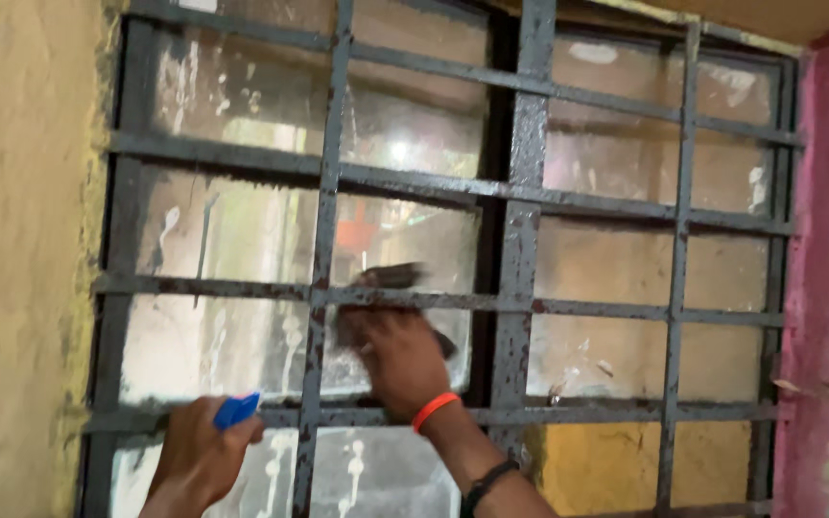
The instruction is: The person cleans a window with a metal grid by spraying a cleaning solution and wiping the glass panes with a cloth. The person repeatedly sprays and wipes different sections of the window.
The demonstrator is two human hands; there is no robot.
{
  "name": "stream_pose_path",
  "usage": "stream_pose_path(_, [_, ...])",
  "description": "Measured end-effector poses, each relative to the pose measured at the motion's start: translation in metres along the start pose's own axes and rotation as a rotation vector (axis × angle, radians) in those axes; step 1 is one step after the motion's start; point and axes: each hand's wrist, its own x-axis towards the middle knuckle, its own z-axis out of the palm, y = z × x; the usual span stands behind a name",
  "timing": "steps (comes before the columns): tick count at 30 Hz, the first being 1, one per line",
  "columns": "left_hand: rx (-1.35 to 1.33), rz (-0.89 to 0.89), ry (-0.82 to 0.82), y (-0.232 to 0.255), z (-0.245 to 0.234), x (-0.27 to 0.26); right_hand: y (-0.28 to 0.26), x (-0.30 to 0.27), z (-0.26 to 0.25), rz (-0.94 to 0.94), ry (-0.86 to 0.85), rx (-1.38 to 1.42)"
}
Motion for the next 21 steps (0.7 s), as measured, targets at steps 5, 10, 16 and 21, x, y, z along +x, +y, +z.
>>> stream_pose_path(5, [0.155,0.338,0.019,-0.055,0.027,0.033,0.003,0.044,-0.015,-0.144,0.067,-0.069])
stream_pose_path(10, [0.158,0.555,0.116,-0.076,0.022,0.103,-0.021,0.083,0.007,0.208,0.386,-0.034])
stream_pose_path(16, [0.109,0.582,0.159,-0.085,0.036,0.073,0.010,0.038,-0.009,-0.295,-0.082,-0.058])
stream_pose_path(21, [0.030,0.631,0.284,-0.045,0.024,0.017,0.021,0.004,-0.038,-0.189,-0.293,0.113])
